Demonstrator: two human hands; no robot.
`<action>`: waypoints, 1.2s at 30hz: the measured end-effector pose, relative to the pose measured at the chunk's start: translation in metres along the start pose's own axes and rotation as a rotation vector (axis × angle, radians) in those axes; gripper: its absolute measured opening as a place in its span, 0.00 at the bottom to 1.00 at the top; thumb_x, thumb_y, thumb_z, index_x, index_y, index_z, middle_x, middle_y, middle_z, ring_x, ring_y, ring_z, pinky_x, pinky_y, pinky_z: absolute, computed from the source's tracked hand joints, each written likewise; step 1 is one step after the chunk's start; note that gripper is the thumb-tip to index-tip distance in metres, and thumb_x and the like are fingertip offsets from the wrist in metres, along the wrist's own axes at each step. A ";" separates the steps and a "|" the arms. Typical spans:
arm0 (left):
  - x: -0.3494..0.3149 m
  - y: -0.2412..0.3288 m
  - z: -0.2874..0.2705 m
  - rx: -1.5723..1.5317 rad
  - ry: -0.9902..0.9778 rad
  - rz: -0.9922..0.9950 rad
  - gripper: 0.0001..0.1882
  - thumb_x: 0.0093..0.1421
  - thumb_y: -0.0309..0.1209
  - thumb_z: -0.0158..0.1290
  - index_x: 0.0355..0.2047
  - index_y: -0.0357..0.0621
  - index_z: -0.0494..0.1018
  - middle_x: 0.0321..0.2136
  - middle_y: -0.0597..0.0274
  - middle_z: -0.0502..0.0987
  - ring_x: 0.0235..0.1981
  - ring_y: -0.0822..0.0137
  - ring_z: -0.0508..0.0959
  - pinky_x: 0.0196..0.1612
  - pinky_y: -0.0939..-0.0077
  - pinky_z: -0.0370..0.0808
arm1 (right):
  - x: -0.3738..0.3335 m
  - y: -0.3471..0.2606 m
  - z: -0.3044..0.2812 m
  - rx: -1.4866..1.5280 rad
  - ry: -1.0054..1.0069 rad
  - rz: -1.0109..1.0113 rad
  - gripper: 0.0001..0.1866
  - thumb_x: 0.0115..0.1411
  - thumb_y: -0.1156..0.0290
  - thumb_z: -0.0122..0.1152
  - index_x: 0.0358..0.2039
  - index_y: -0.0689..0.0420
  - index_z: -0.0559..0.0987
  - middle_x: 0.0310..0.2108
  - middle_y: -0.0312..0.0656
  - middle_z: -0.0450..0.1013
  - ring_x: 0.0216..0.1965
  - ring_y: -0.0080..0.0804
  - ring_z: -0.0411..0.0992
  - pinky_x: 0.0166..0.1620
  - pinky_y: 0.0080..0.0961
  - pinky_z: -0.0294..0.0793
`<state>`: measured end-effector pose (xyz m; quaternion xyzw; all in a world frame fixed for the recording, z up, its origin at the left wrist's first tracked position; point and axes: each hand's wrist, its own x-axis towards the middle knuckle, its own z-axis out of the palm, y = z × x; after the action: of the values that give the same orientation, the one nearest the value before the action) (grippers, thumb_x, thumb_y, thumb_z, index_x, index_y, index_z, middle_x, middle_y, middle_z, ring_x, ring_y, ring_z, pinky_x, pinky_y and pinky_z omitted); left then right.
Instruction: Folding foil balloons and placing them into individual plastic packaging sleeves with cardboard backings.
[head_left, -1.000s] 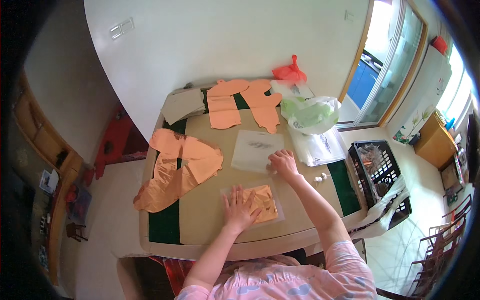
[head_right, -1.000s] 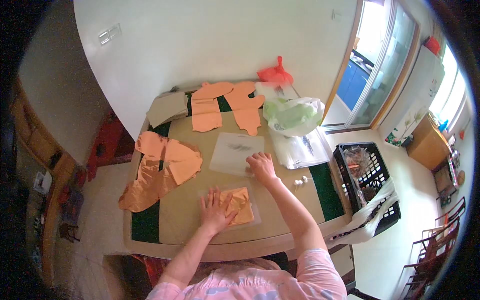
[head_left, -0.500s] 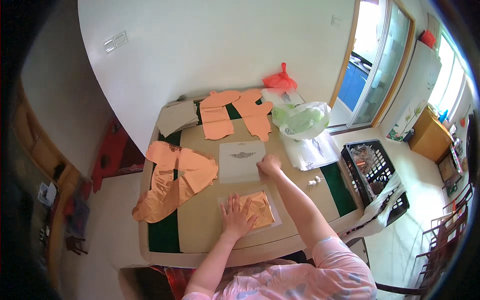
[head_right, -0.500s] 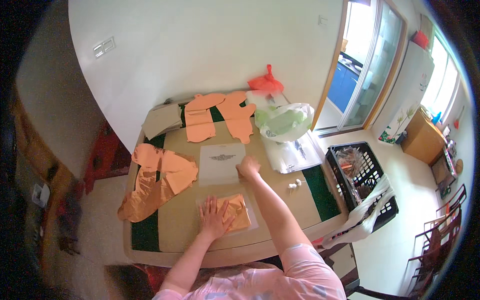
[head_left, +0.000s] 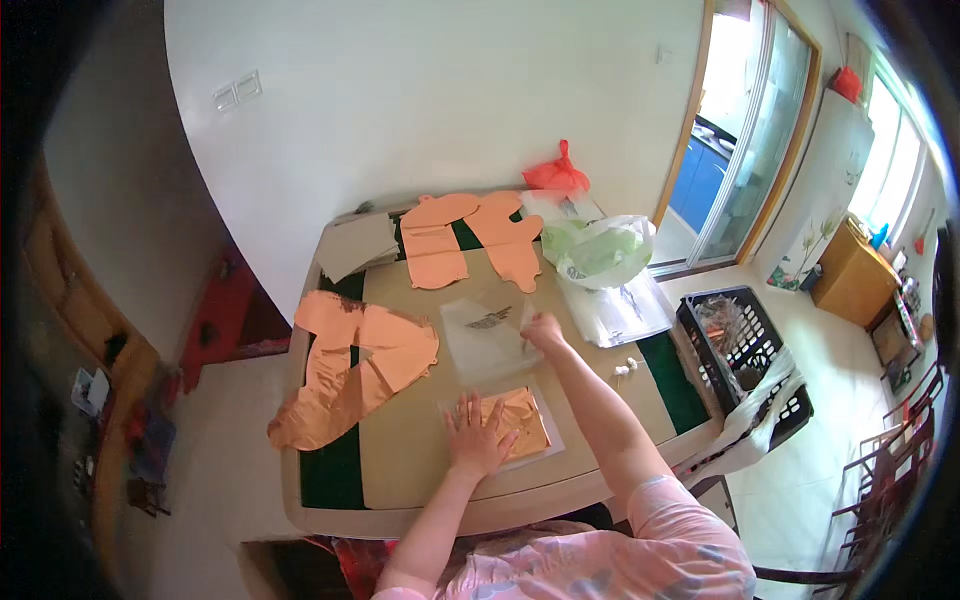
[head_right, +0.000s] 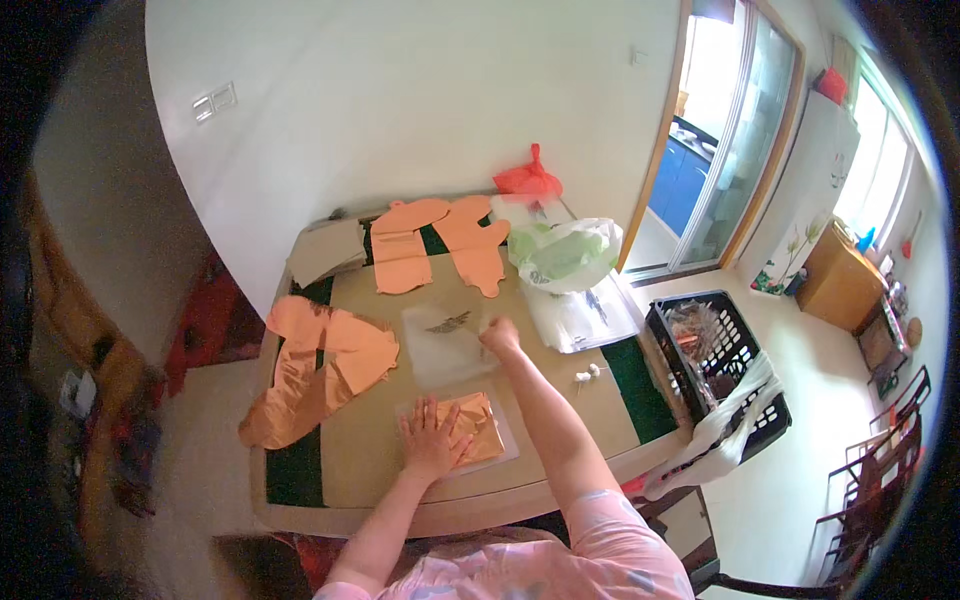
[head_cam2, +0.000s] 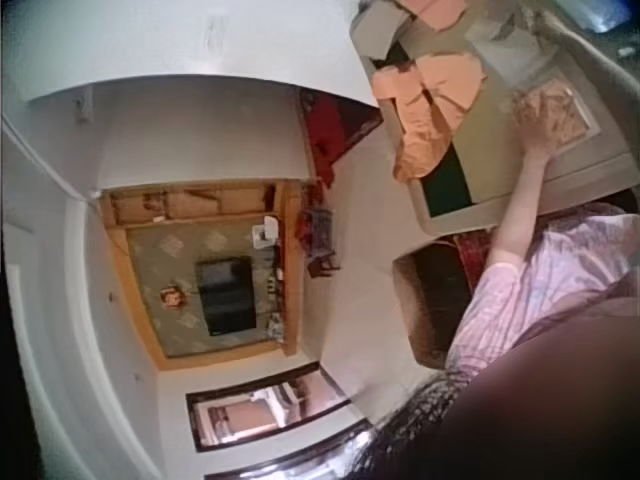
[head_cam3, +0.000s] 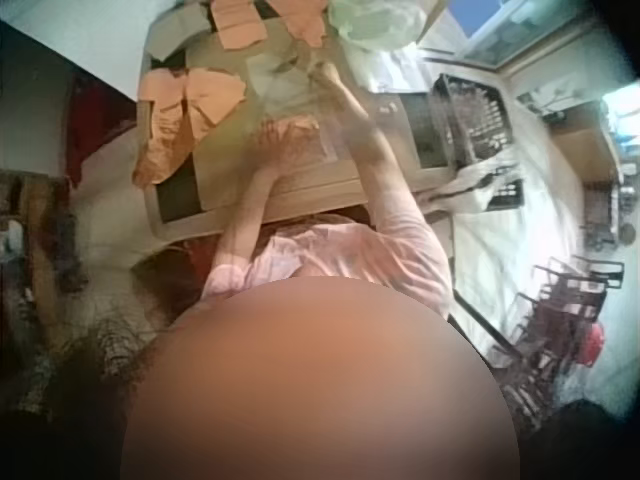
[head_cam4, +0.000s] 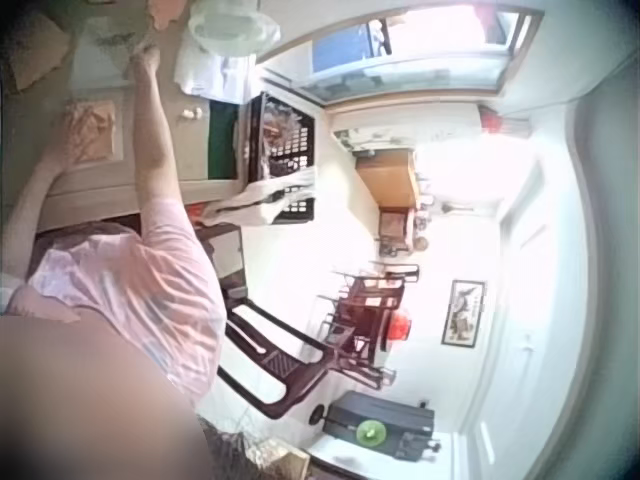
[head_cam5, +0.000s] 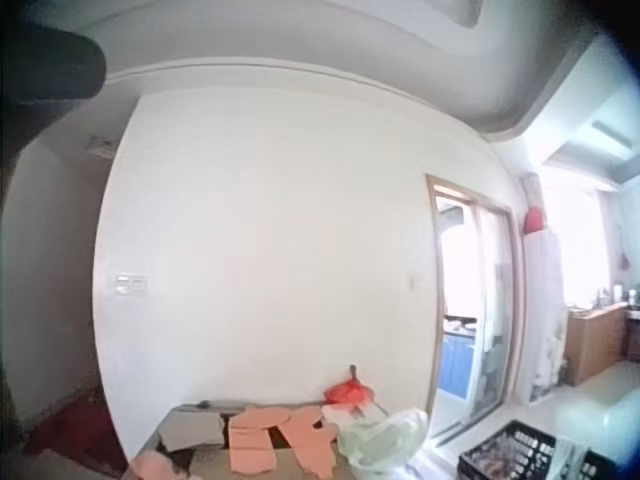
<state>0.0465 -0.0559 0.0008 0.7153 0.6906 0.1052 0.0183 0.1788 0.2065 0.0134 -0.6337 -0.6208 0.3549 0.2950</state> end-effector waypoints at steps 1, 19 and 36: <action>0.005 0.009 0.002 -0.017 0.001 0.029 0.40 0.59 0.62 0.42 0.67 0.62 0.52 0.68 0.46 0.46 0.69 0.45 0.43 0.65 0.35 0.41 | 0.001 0.022 -0.019 0.167 0.056 -0.016 0.15 0.44 0.65 0.68 0.30 0.61 0.79 0.25 0.42 0.75 0.27 0.33 0.75 0.31 0.30 0.74; 0.000 0.000 -0.011 -0.087 -0.021 -0.016 0.39 0.60 0.63 0.41 0.67 0.65 0.52 0.69 0.49 0.42 0.70 0.50 0.39 0.66 0.37 0.34 | -0.042 0.176 -0.200 0.443 0.691 0.114 0.09 0.54 0.71 0.60 0.28 0.66 0.79 0.22 0.41 0.75 0.23 0.28 0.72 0.28 0.28 0.72; -0.003 -0.005 -0.008 -0.063 -0.053 -0.042 0.38 0.60 0.63 0.40 0.67 0.64 0.53 0.69 0.48 0.43 0.70 0.49 0.41 0.66 0.38 0.35 | -0.099 0.043 -0.120 1.062 -0.158 0.050 0.17 0.62 0.75 0.54 0.52 0.59 0.73 0.27 0.38 0.74 0.21 0.18 0.66 0.21 0.14 0.63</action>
<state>0.0397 -0.0594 0.0076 0.7024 0.7010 0.1073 0.0612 0.3035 0.1131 0.0556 -0.3832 -0.3610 0.6735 0.5189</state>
